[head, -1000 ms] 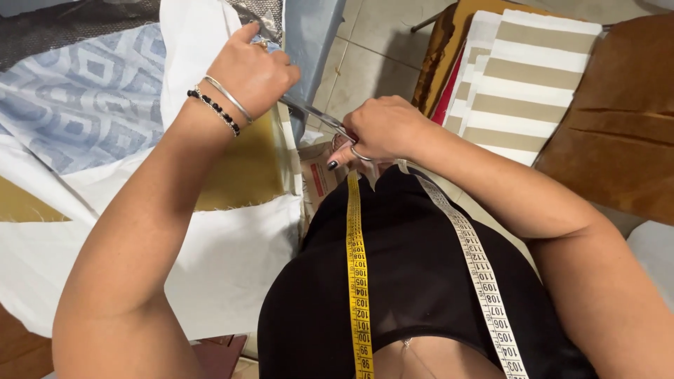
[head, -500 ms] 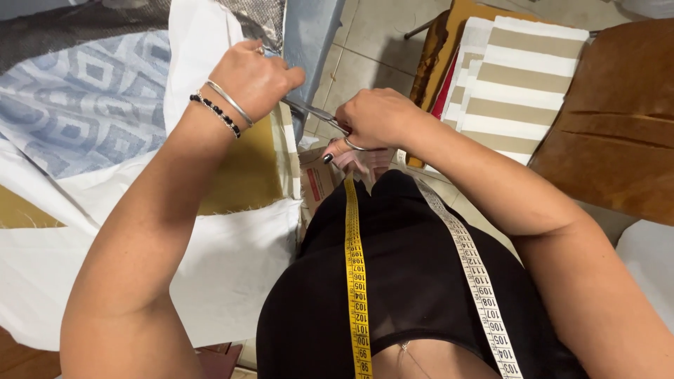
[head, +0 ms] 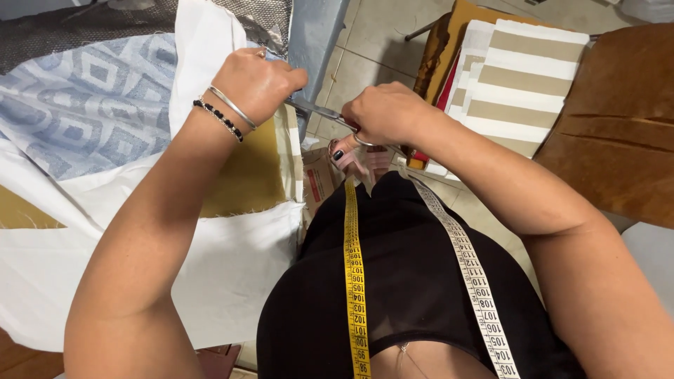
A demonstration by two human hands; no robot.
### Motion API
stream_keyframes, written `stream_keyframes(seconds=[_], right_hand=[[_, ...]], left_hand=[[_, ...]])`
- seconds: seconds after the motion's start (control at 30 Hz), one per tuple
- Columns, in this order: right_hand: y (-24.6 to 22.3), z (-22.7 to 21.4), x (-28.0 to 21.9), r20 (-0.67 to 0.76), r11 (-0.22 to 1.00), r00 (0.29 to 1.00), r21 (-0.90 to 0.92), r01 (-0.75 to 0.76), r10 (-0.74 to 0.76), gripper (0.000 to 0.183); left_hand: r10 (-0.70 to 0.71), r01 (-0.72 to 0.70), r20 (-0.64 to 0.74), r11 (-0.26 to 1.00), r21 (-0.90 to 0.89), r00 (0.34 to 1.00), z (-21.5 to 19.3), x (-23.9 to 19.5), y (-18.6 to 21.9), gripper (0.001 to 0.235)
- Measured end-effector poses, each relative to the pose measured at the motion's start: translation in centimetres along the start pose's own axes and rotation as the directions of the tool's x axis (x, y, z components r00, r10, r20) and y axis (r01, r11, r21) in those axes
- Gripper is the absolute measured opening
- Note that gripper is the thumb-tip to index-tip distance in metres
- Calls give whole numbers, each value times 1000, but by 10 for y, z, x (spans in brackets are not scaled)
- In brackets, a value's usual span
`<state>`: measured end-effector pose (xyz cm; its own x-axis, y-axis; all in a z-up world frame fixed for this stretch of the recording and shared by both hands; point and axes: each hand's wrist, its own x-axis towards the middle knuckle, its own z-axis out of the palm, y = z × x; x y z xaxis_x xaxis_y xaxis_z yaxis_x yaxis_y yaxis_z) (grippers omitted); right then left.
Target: Cutting long strips and pieces of fabric using scissors on a work surface.
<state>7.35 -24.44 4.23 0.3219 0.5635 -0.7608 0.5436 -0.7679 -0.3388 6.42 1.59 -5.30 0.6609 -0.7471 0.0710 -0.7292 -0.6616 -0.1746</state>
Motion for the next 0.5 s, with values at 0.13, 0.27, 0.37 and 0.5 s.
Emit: stream_keyframes(seconds=[0.13,0.27,0.37,0.5], right_hand=[[3,-3,6,12,996,1000,-85,-26,27,49],[4,-10,-1,7,999,1000,-31,-23,23,19],[7,-5,7,31,995,999,-96,-37,40,44],[7,-8,1,17,997,1000,-74,-23,24,65]], left_hand=[[-6,6,4,1000,-15,1000,3,-2,-1,38],[-44,46,55,998,-42,998,-5,-1,-2,39],[-106,123,140,986,-114,984,-3,0,-6,48],[-99,118,181,988,-99,978,-8,2,-5,47]])
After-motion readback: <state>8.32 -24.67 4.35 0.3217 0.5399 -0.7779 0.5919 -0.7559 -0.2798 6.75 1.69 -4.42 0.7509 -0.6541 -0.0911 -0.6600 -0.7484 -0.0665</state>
